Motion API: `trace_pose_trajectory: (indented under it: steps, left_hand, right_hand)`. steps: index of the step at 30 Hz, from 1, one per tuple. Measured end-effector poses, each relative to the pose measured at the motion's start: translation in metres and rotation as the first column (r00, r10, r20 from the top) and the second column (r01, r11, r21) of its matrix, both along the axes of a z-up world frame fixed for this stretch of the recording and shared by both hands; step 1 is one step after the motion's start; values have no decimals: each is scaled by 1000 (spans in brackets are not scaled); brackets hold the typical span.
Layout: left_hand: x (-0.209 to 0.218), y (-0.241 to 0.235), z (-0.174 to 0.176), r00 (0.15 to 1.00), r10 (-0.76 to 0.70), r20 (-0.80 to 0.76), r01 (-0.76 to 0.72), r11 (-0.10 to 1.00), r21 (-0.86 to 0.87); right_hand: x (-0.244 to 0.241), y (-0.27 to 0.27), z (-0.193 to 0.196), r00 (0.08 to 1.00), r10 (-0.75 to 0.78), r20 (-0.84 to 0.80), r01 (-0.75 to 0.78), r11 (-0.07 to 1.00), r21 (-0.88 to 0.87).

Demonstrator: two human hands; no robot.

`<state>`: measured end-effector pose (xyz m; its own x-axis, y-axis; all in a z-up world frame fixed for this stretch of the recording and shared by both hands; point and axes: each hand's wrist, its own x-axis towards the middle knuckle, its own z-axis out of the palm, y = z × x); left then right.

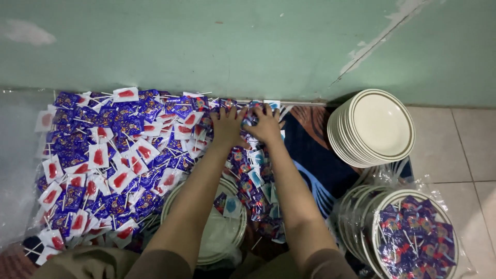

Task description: The person sits on a mat and places small wrapped candies from a large pile onto a white plate. They then cover the plate with a clear plastic sheet and wrap it. The person repeats this process with another plate.

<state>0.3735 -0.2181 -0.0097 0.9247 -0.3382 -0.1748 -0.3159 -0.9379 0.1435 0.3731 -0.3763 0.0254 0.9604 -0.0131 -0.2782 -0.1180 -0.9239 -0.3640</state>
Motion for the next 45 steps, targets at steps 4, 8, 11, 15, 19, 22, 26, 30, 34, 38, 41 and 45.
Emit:
trace_pose_trajectory:
  steps: [4,8,11,15,19,22,26,30,34,38,41,45]
  left_hand:
    - [-18,-7,-12,998,-19,55,16,999,44]
    - [-51,-24,-34,997,-52,53,55,997,-57]
    - [-87,-26,-18,997,-79,-22,78,995,-56]
    - [-128,-19,-5,979,-127,-163,129,992,3]
    - [-151,-3,24,970,-147,-192,148,989,-9]
    - [-158,14,44,940,-164,-300,136,984,-114]
    - [-144,29,62,991,56,-121,-89,954,-287]
    - [-98,26,30,990,130,63,-102,938,-331]
    - [-58,2,15,999,38,39,-27,970,-242]
    - [-27,-15,36,991,-135,-9,134,989,-57]
    - [-16,-27,67,976,-213,-36,214,977,16]
    - [6,-25,29,975,-173,-137,189,975,113]
  right_hand:
    - [-10,-22,-6,995,100,10,-99,994,-49]
    - [-46,-48,-11,961,262,92,-264,964,17]
    - [-83,-52,-9,951,297,86,-302,952,50]
    - [-141,-53,-12,956,291,38,-293,955,41]
    - [-183,-48,-2,948,317,35,-319,947,46]
    - [-206,-46,18,948,318,-4,-314,937,150]
    - [-220,-35,88,980,198,5,-193,950,244]
    - [-177,-58,40,991,62,115,-72,994,85]
    - [-119,-51,16,993,30,113,-51,980,192]
    - [-68,-28,6,992,110,69,-119,981,151]
    - [-57,-17,3,994,107,38,-111,982,153]
    - [-62,-16,12,994,98,39,-104,974,200]
